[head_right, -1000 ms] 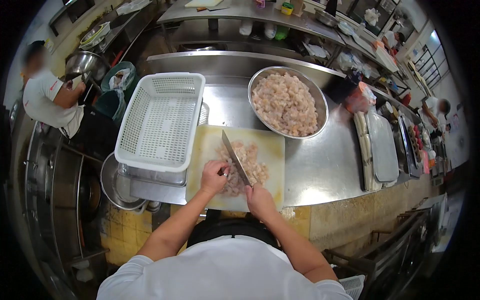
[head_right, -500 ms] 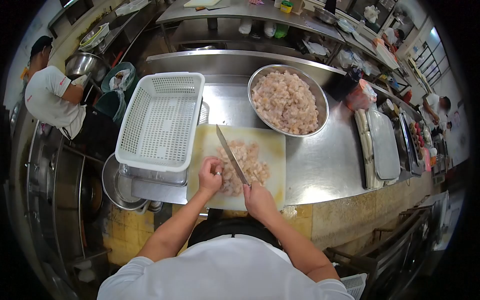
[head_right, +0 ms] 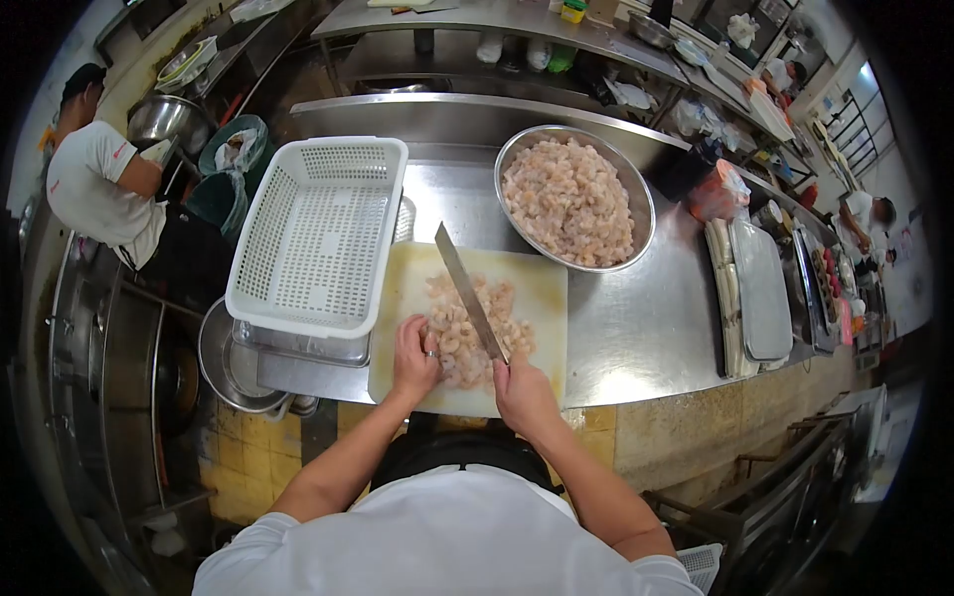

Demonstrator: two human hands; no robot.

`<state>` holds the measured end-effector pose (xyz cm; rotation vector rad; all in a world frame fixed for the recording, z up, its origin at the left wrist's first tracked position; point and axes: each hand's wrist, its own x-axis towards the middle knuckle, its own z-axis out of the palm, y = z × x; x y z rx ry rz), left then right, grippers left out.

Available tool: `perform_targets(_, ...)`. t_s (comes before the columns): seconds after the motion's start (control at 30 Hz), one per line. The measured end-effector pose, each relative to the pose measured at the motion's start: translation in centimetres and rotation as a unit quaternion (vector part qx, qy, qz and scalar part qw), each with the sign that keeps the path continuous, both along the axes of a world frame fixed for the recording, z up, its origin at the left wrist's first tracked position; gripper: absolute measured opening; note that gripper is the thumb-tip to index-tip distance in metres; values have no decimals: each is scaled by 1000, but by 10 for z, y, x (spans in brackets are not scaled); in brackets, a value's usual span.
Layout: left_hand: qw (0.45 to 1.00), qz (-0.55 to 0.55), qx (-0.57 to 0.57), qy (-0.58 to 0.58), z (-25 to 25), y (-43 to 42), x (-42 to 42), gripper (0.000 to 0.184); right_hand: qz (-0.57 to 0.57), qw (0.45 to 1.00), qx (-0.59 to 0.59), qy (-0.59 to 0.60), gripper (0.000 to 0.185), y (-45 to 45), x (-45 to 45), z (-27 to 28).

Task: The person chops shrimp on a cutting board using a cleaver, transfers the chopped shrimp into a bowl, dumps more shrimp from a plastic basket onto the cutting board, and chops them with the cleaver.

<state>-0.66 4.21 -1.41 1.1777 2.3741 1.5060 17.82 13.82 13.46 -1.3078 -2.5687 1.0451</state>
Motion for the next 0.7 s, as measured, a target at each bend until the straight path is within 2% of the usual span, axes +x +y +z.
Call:
perform_targets(0.07,1000,-8,7,2,3,1,-1,37,32,999,20,-8,39,4,9,-53)
perform_targets(0.17,1000,3,16,15,-9,2,-2,37,31,999,18,-15,38,7,8,-53)
perform_targets(0.27,1000,-4,5,-18,6,-1,-2,37,25,999,-19,-36,39,4,-1,2)
perform_targets(0.37,1000,6,13,-6,0,-1,-1,37,14,1000,-3,-13,40,-8,0,7)
perform_targets(0.47,1000,10,19,-3,-6,1,-2,36,41,999,19,-29,37,-6,15,-64)
perform_targets(0.63,999,4,24,-21,-1,-3,-2,35,19,1000,-7,-21,38,-2,10,5)
perform_targets(0.7,999,5,25,-22,0,-2,-3,34,9,1000,-10,-7,39,-4,10,10)
